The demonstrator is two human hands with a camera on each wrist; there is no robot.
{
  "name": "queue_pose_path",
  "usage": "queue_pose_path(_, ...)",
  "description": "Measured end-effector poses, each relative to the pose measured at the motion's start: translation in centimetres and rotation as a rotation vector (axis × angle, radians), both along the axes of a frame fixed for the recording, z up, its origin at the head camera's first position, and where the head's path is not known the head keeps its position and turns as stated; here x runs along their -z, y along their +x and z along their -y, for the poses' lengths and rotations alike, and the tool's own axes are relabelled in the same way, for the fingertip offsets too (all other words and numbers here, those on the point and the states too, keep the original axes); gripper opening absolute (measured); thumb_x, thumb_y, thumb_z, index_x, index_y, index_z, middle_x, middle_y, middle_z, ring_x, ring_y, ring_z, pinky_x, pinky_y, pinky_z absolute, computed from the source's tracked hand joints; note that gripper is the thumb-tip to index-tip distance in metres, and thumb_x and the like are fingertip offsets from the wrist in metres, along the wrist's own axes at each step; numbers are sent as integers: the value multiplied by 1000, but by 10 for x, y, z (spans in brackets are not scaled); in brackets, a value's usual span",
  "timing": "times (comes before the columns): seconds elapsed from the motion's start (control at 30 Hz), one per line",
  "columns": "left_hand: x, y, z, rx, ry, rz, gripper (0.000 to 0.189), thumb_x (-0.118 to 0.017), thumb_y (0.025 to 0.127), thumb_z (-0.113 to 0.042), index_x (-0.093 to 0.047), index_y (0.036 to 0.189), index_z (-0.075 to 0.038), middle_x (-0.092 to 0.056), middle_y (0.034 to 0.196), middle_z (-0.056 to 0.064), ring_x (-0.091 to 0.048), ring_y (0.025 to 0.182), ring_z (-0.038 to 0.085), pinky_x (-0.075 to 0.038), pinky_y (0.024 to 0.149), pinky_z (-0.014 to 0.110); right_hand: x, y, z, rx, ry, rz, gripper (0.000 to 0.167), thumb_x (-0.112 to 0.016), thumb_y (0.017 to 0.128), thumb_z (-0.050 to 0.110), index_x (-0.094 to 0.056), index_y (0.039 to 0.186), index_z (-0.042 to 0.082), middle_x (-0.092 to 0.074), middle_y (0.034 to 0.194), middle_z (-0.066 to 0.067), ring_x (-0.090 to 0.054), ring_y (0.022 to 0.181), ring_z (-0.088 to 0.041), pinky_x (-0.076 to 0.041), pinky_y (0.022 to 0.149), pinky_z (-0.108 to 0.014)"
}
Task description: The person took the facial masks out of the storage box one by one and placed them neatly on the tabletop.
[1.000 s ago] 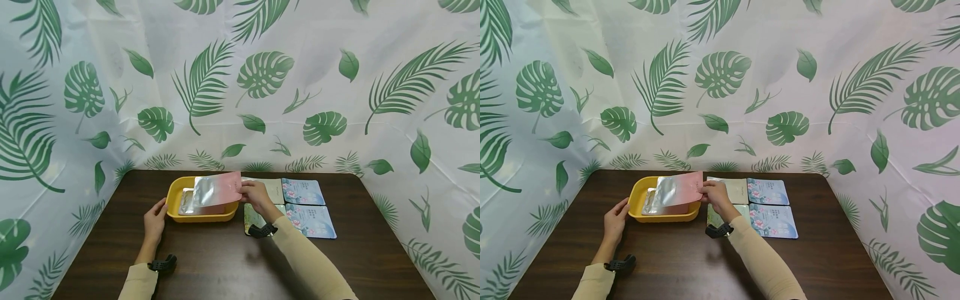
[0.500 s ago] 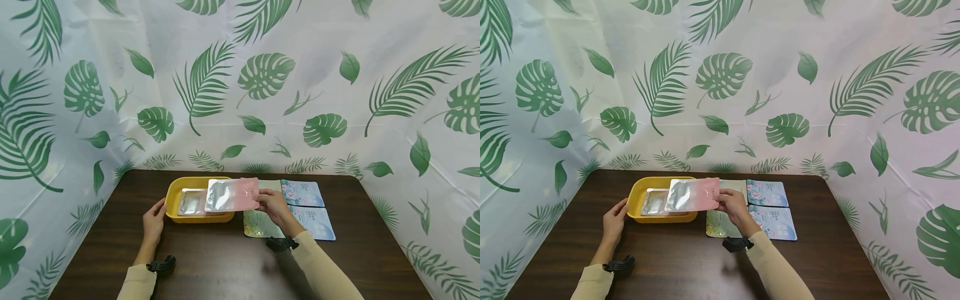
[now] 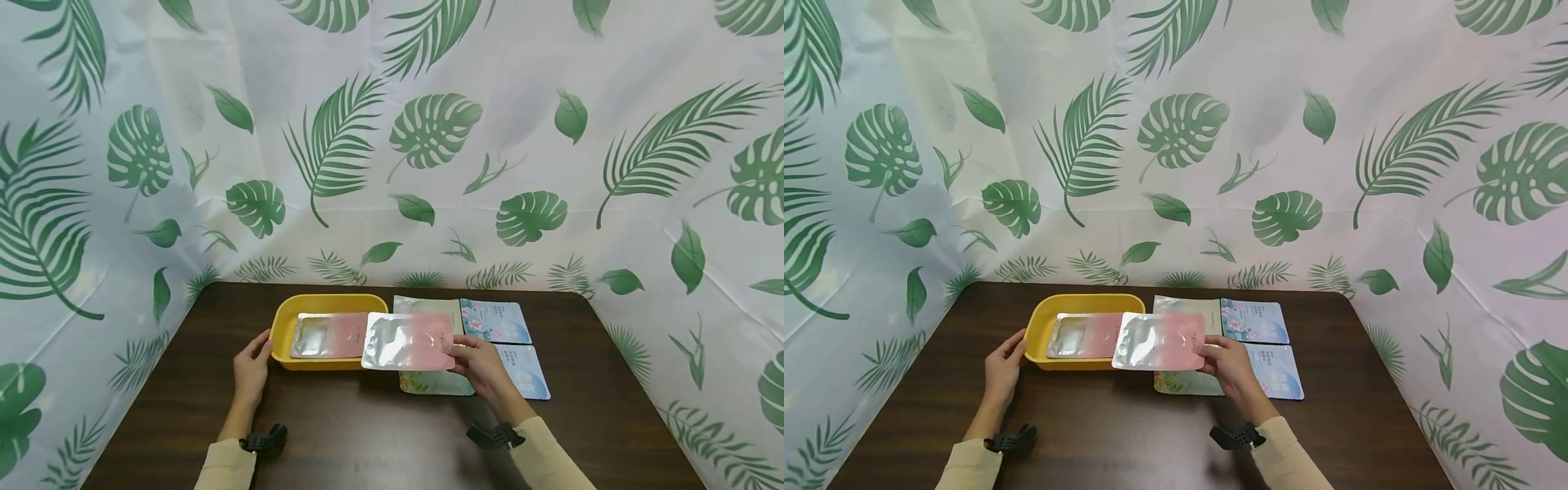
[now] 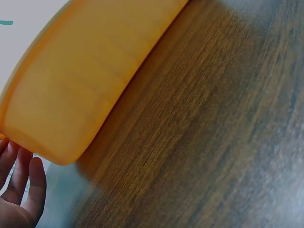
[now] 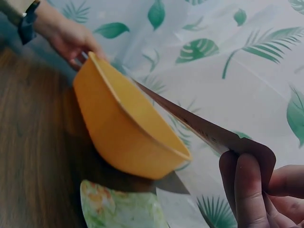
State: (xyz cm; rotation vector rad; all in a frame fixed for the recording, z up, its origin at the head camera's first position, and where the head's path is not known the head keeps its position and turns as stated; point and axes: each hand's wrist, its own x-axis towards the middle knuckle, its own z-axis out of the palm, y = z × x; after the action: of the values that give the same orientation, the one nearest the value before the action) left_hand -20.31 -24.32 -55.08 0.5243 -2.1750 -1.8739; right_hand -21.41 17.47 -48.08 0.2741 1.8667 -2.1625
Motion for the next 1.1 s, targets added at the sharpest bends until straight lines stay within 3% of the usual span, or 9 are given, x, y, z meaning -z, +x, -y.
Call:
queue_pose_path(0.43,3,-3,4,-21,-26,-33,46,-51,102,-31,-52,140,-5,-49,147,15,-47,131,25,-41,75,-4,12,25,-32,17,58,63,26,-61,93,6,-58,117,-5,-68,85,1,-64,71,-11,-56,64,-21)
queue_pose_path(0.63,4,-3,1,-20,6,-28,45,-52,101,-30,-53,139,-6,-51,146,13,-51,117,6,-44,77,0,28,38,-51,13,136,97,31,-59,94,6,-57,121,-8,-68,84,1,-63,70,-12,-54,62,-22)
queue_pose_path(0.77,5,-2,1,-24,0,-38,46,-52,101,-32,-54,139,-6,-50,146,13,-49,109,-2,-45,77,1,41,49,-61,-43,117,108,34,-58,93,4,-55,124,-10,-69,84,2,-65,73,-10,-55,65,-24)
queue_pose_path(0.97,4,-2,1,-12,-7,-39,47,-51,101,-32,-52,140,-5,-49,147,15,-47,129,21,-41,77,-3,55,64,-64,-104,88,143,36,-61,91,3,-55,123,-13,-71,85,2,-67,75,-11,-57,67,-26)
queue_pose_path(1.1,5,-3,0,-22,-4,-32,46,-51,102,-30,-52,139,-4,-49,147,15,-45,133,25,-40,77,-4,61,71,-63,-83,102,176,34,-63,88,1,-58,119,-11,-71,82,0,-66,72,-11,-58,65,-26)
